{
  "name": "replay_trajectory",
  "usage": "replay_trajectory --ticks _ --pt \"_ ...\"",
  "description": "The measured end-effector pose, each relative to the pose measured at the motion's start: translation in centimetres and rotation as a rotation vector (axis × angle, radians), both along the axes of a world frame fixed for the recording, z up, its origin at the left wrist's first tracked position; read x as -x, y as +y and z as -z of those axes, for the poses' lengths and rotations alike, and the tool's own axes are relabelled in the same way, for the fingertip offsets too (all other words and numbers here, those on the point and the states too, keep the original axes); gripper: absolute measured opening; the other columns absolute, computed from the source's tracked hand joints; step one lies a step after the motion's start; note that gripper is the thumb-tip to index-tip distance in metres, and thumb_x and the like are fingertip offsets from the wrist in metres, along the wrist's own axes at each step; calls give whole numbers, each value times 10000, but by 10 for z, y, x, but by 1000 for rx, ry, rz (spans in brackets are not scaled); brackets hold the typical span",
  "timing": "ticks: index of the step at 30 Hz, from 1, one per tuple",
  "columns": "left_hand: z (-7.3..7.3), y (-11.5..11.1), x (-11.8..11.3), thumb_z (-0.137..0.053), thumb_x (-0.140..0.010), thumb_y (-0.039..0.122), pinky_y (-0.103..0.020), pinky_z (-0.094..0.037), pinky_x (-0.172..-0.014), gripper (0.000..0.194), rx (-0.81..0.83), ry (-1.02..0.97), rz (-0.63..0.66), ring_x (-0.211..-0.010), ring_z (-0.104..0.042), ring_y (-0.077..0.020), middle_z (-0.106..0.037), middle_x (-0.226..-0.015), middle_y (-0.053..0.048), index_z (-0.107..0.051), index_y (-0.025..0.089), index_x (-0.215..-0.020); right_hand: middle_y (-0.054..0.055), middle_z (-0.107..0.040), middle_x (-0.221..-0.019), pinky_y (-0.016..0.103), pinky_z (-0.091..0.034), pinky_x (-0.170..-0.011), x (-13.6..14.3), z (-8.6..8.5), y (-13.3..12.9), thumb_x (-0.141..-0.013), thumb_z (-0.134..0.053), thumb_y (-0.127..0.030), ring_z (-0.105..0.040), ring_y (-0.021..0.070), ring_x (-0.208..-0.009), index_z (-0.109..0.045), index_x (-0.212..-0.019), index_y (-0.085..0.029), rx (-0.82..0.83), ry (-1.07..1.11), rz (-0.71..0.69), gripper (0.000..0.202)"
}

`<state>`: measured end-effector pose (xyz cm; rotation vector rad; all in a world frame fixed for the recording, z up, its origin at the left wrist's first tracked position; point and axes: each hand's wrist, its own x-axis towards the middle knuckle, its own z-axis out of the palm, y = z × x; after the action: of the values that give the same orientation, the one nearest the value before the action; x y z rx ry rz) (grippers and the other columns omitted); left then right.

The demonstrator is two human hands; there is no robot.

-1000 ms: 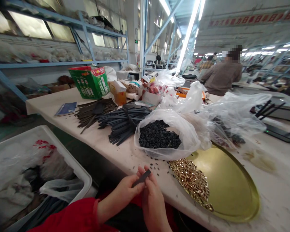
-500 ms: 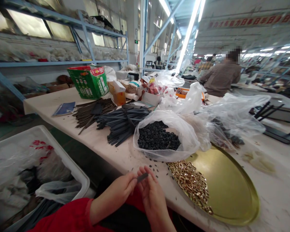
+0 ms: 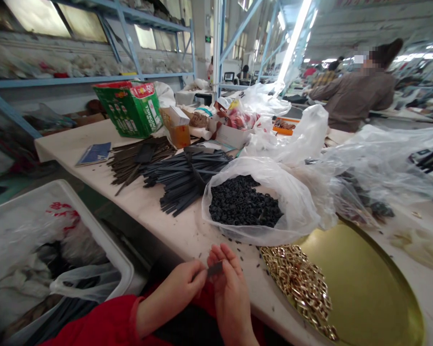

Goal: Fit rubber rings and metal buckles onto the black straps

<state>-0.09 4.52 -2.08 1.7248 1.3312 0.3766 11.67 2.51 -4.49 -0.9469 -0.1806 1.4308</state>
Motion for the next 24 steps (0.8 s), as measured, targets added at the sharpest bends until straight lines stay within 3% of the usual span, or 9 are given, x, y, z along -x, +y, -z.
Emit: replay_trajectory --ticks 9,13,16,21,24 --pt "2 -6 -4 -349 -852 284 -222 -318 -488 255 135 -210 -52 -499 -441 -111 -470 -535 32 -416 186 -626 11 -641 -1092 385 -337 -1019 6 -6 1 -682 -649 -257 -582 170 -1014 -500 -1153 -278 2 -73 44 495" --pt "-3 -11 -4 -395 -859 266 -242 -409 -678 183 60 -344 -11 -744 -550 -153 -614 -812 -41 -531 154 -810 19 -647 -1089 370 -375 -983 11 -6 -8 -678 -687 -290 -576 182 -1035 -467 -1199 -282 10 -119 -21 566" --pt "-6 -12 0 -434 -836 219 -266 -412 -798 182 58 -408 22 -899 -550 -178 -614 -990 -76 -549 135 -948 31 -678 -1030 346 -404 -950 11 -1 -17 -687 -699 -358 -579 191 -1028 -536 -1131 -242 8 -175 -96 487" --pt "-8 -16 8 -463 -778 173 -269 -437 -709 177 123 -364 29 -788 -551 -166 -605 -876 -51 -548 120 -925 31 -706 -898 324 -480 -830 3 5 -27 -673 -719 -379 -635 205 -893 -646 -947 -185 35 -196 -259 344" --pt "-10 -21 13 -452 -770 180 -232 -411 -538 143 252 -380 2 -582 -513 -120 -562 -710 -2 -512 124 -887 8 -704 -857 295 -487 -792 0 7 -31 -648 -745 -356 -635 189 -864 -650 -925 -197 49 -242 -213 333"
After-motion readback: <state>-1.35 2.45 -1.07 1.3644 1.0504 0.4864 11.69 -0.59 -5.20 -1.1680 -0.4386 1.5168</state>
